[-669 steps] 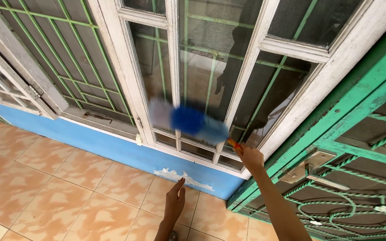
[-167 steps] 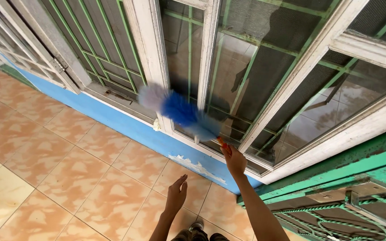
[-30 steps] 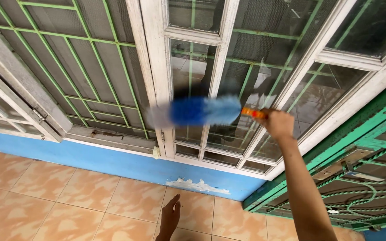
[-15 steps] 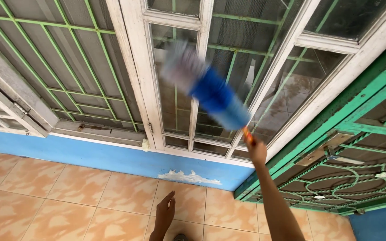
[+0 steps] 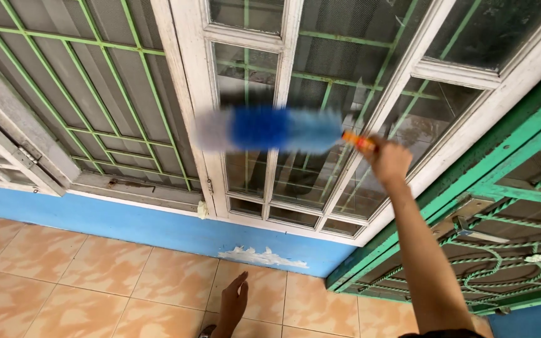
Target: The person uses a blue duster to clean the glass panes and frames of a window with green security bars. The person moves the duster across the window surface in repeated strokes, covering multiple sections of the window.
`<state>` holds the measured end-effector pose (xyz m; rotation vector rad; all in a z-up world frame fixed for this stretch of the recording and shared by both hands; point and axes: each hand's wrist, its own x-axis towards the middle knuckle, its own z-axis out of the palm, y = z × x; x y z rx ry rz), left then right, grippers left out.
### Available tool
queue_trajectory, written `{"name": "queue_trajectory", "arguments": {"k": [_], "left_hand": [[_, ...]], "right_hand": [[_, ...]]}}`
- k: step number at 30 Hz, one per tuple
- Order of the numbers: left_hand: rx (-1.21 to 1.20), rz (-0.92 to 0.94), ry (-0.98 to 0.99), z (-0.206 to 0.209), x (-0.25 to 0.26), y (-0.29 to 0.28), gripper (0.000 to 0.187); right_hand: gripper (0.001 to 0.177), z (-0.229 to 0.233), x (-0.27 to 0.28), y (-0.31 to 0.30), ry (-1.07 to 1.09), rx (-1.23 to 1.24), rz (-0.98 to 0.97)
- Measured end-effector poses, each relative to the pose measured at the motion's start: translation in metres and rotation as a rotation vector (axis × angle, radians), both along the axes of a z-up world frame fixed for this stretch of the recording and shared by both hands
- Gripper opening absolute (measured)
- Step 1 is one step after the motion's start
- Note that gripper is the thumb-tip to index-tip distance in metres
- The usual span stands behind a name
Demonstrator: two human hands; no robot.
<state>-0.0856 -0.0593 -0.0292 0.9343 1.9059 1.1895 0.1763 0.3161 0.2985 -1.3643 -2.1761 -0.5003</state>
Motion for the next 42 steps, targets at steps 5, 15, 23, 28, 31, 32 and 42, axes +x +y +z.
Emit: {"name": "queue_trajectory", "arguments": {"k": [5, 15, 23, 28, 31, 32, 42], "left_hand": [[-0.049, -0.008, -0.063, 0.012, -0.007, 0.003, 0.045], [-0.098, -0.028, -0.03, 0.03, -0.072, -0.002, 0.046], [-0.026, -0.029, -0.036, 0.044, -0.119, 0.008, 0.044], [-0.047, -0.046, -0.046, 0.035, -0.136, 0.01, 0.044], [-0.006, -0.065, -0.023, 0.025, -0.143, 0.012, 0.043], [-0.01, -0.073, -0.02, 0.025, -0.145, 0.013, 0.043], [-0.072, -0.156, -0.042, 0.044, -0.183, 0.021, 0.046]], "right_hand": [[0.041, 0.046, -0.031, 0.018, 0.37, 0.068, 0.106], [0.037, -0.021, -0.042, -0.014, -0.159, -0.252, 0.006], [0.047, 0.036, -0.065, -0.033, -0.193, -0.173, -0.04], [0.037, 0.063, -0.081, -0.016, 0.415, 0.062, 0.152], [0.047, 0.054, -0.104, -0.025, 0.762, -0.06, 0.304], [0.039, 0.04, -0.109, -0.028, 0.801, -0.113, 0.298], [0.055, -0.139, -0.069, -0.074, -0.02, -0.626, -0.217]]}}
